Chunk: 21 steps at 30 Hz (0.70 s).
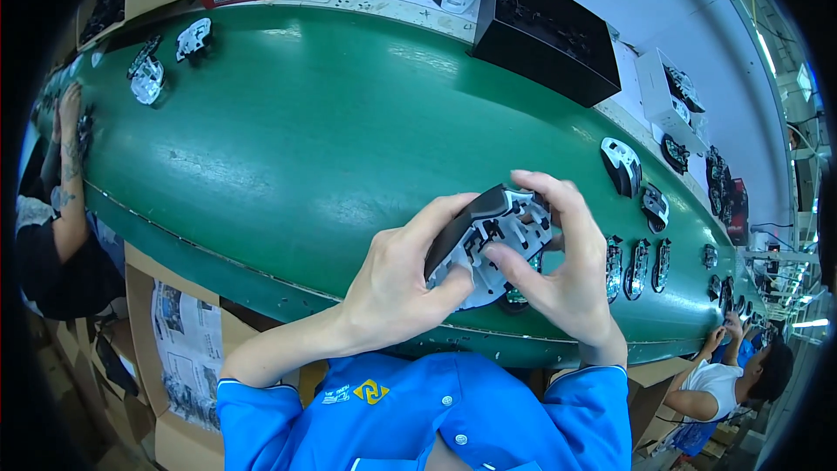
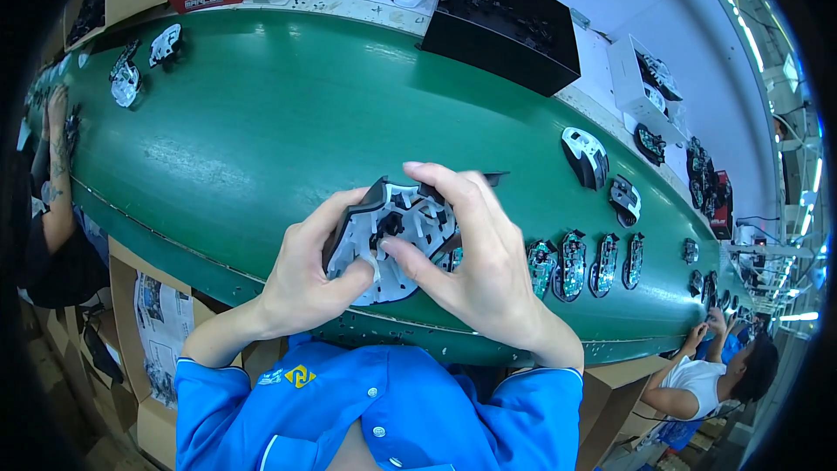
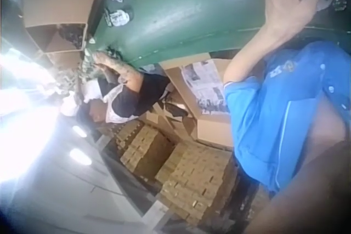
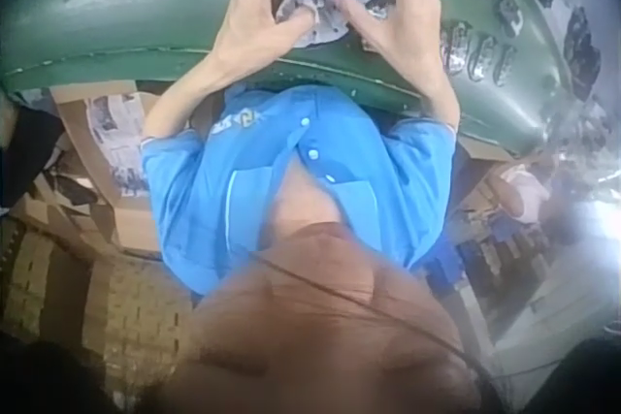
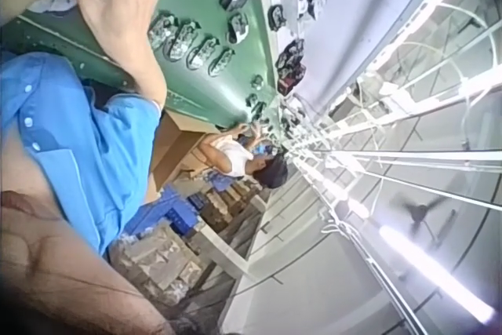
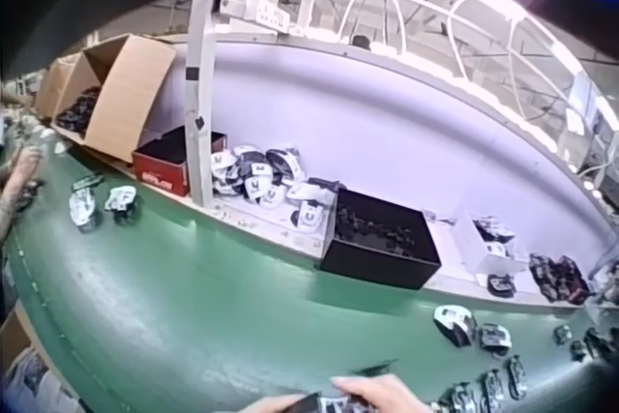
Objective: The person assembles computer mouse shells on an assembly line by attaching side pieces and inserting internal brackets into the top casings by hand.
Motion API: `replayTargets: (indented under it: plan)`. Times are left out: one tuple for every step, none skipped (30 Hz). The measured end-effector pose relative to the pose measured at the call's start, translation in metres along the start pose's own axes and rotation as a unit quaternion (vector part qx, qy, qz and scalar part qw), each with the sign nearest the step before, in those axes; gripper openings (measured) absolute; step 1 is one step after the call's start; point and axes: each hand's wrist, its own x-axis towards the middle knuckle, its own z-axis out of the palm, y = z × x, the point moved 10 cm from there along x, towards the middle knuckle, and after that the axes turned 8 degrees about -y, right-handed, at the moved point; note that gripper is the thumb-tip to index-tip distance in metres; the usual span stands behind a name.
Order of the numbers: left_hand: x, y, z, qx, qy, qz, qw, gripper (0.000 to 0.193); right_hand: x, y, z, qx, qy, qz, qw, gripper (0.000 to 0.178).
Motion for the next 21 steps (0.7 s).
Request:
replayTargets:
  plan:
    - [0.000,0.000,0.000,0.000,-0.001,0.001,1.000,0.051,-0.001,0.001,0.000,-0.001,0.001,0.000,1.000,0.060]
    - [0.001,0.002,0.001,0.002,-0.015,0.006,1.000,0.052,-0.003,0.002,-0.001,0.023,0.005,0.003,1.000,0.059]
    - [0.001,0.002,0.002,0.004,-0.026,0.010,1.000,0.052,-0.004,0.003,-0.001,0.049,0.007,0.004,0.999,0.058]
    - [0.002,0.002,0.002,0.005,-0.025,0.010,1.000,0.052,-0.004,0.003,-0.001,0.049,0.006,0.004,0.999,0.058]
    - [0.003,0.003,0.003,-0.012,-0.022,0.014,1.000,0.052,-0.004,0.004,-0.002,0.055,0.013,0.012,0.998,0.057]
    - [0.004,0.004,0.002,-0.029,-0.018,0.019,0.999,0.053,-0.004,0.006,-0.003,0.061,0.019,0.019,0.998,0.056]
    - [0.004,0.002,0.001,-0.028,-0.017,0.019,0.999,0.053,-0.006,0.006,-0.003,0.067,0.029,0.019,0.997,0.056]
    - [0.003,0.000,0.002,-0.066,-0.034,0.032,0.997,0.053,-0.005,0.005,-0.003,0.067,0.028,0.017,0.997,0.056]
    - [0.003,0.000,0.004,-0.104,-0.052,0.045,0.992,0.053,-0.005,0.003,-0.003,0.048,0.026,0.010,0.998,0.055]
    - [0.002,0.001,0.005,-0.104,-0.052,0.045,0.992,0.053,-0.006,0.000,-0.002,0.028,0.024,0.002,0.999,0.055]
    - [0.002,-0.002,0.004,-0.094,-0.040,0.027,0.994,0.051,-0.006,-0.001,-0.002,0.026,0.024,0.005,0.999,0.054]
    - [0.002,-0.005,0.002,-0.085,-0.028,0.009,0.996,0.049,-0.006,-0.002,-0.001,0.026,0.024,0.004,0.999,0.054]
    - [0.002,-0.004,0.001,-0.084,-0.028,0.010,0.996,0.049,-0.006,-0.006,0.001,0.015,0.016,-0.007,1.000,0.054]
    - [0.003,-0.010,0.001,-0.068,-0.032,-0.028,0.997,0.045,-0.006,-0.009,0.003,0.004,0.008,-0.018,1.000,0.054]
    - [0.002,-0.016,0.000,-0.052,-0.034,-0.065,0.996,0.040,-0.006,-0.011,0.003,0.001,0.011,-0.027,1.000,0.056]
    - [0.001,-0.016,0.001,-0.051,-0.033,-0.064,0.996,0.040,-0.007,-0.013,0.003,0.001,0.011,-0.029,1.000,0.056]
    - [0.001,-0.013,0.001,-0.049,-0.026,-0.051,0.997,0.036,-0.007,-0.014,0.004,0.001,-0.004,-0.022,1.000,0.057]
    - [0.000,-0.011,0.000,-0.048,-0.019,-0.039,0.998,0.031,-0.008,-0.014,0.006,0.001,-0.019,-0.015,1.000,0.058]
    - [-0.001,-0.011,0.000,-0.047,-0.017,-0.038,0.998,0.031,-0.008,-0.017,0.004,0.001,-0.019,-0.016,1.000,0.058]
    - [-0.003,-0.011,-0.001,-0.042,-0.011,-0.037,0.998,0.029,-0.008,-0.020,0.007,-0.016,-0.036,-0.020,0.999,0.063]
    - [-0.003,-0.010,0.000,-0.037,-0.009,-0.034,0.999,0.027,-0.010,-0.022,0.008,-0.035,-0.050,-0.021,0.998,0.067]
